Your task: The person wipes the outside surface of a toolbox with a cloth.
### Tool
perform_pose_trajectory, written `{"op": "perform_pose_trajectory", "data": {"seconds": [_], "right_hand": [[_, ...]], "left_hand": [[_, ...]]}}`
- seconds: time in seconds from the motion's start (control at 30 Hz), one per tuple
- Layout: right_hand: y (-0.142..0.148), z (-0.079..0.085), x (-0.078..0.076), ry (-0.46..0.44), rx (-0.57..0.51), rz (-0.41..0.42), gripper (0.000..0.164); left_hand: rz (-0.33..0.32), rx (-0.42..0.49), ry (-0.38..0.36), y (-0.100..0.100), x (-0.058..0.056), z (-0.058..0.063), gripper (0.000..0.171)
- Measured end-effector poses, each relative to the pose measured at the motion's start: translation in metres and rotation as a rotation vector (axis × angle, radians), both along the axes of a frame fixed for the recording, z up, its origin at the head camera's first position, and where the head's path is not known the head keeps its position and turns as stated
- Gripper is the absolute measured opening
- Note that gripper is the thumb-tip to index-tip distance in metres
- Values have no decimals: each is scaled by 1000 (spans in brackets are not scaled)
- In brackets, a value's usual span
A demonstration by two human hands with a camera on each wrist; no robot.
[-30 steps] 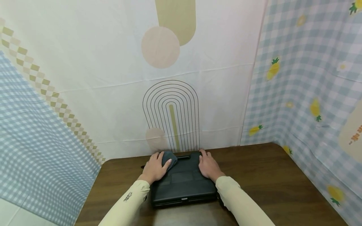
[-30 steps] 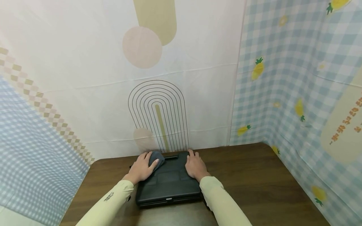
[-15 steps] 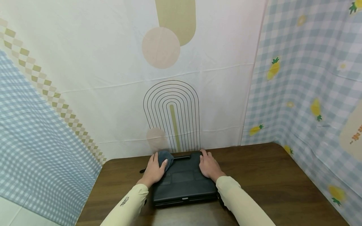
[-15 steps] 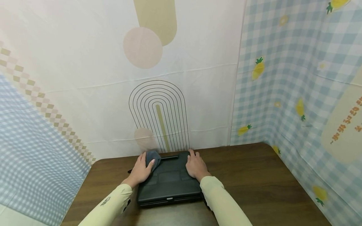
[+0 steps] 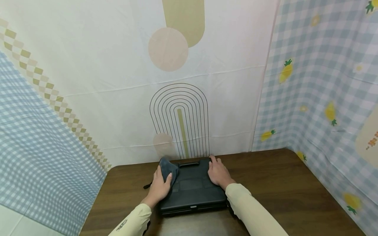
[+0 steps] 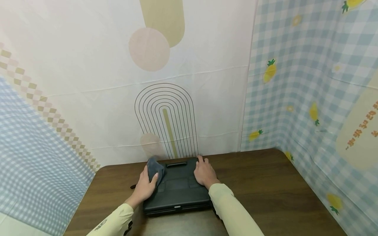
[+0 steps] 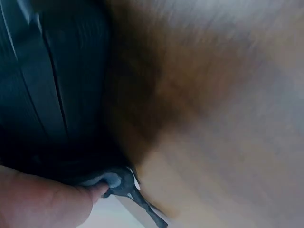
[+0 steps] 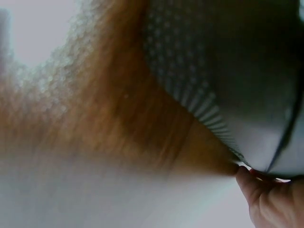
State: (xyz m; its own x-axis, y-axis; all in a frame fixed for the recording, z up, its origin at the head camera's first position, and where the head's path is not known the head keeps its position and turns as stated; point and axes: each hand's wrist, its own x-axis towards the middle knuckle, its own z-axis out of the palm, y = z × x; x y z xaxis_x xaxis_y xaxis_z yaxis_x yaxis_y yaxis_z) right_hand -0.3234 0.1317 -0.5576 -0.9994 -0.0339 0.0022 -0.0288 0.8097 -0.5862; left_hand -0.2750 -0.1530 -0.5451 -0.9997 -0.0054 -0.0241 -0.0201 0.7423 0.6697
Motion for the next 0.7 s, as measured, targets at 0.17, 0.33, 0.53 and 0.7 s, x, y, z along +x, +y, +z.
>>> {"op": "perform_pose_trajectory", "data": {"seconds": [0.17,0.33,0.53,0.7], "right_hand": [[-1,0,-1,9,1,-2,46],[-2,0,-2,10,0,-1,46],[-1,1,0,15,-3,3,46],[0,0,1,14,-6,4,46]], "left_hand": [[-1,12,-1,0,22,3,84],[6,15,-2,1,47,4,84],[9,20,-49,3,75,4,88],[-6,45,-85,3,95,5,92]]}}
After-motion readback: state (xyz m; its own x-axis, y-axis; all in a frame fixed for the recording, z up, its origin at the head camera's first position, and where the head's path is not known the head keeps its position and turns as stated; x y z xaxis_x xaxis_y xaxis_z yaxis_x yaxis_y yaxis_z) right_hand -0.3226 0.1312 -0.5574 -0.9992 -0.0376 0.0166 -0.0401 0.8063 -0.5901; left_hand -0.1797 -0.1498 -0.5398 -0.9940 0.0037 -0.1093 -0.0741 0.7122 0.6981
